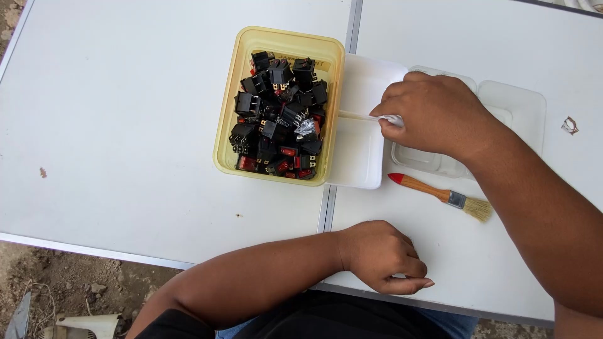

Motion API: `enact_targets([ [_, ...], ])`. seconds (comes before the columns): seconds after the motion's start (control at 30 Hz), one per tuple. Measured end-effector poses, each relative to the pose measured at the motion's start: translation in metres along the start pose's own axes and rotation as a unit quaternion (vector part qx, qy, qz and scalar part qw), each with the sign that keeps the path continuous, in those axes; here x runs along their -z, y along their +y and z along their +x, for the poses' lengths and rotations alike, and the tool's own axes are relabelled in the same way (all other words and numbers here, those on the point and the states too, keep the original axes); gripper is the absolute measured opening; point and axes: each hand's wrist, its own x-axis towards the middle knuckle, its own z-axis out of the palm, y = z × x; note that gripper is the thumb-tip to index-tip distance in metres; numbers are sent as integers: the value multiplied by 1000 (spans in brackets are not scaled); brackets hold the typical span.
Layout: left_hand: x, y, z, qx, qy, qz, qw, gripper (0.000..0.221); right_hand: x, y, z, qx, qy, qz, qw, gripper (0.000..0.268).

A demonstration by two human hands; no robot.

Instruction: A person is meticulously cleaning a small white plastic container by wiping it thoroughly with a cloth.

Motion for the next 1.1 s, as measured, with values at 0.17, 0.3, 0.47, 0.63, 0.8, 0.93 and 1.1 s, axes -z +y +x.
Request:
enact_targets([
  [0.17,0,1,0,4,3,3,1000,37,-9,-2,-5,-4,52,-29,998,29],
  [0.3,-4,-2,-2,8,10,6,1000,36,-25,0,-11,17,216,-52,975,18],
  [0.47,-2,-1,-1,9,0,12,1000,36,-20,4,-25,20,287,-47,957,12],
  [0.63,7,2,6,-12,49,25,998,34,-8,16,-50,14,349,-54,935,6],
  [0.8,29,9,19,112,92,-97,985,37,14,29,-123,69,414,-64,905,12],
  [0.93,17,-23,9,274,21,-463,843,49,1,35,-189,121,356,-49,926,20],
  [1.1,32,-16,16,265,38,-530,805,127,-37,0,-238,96,343,-50,933,32],
])
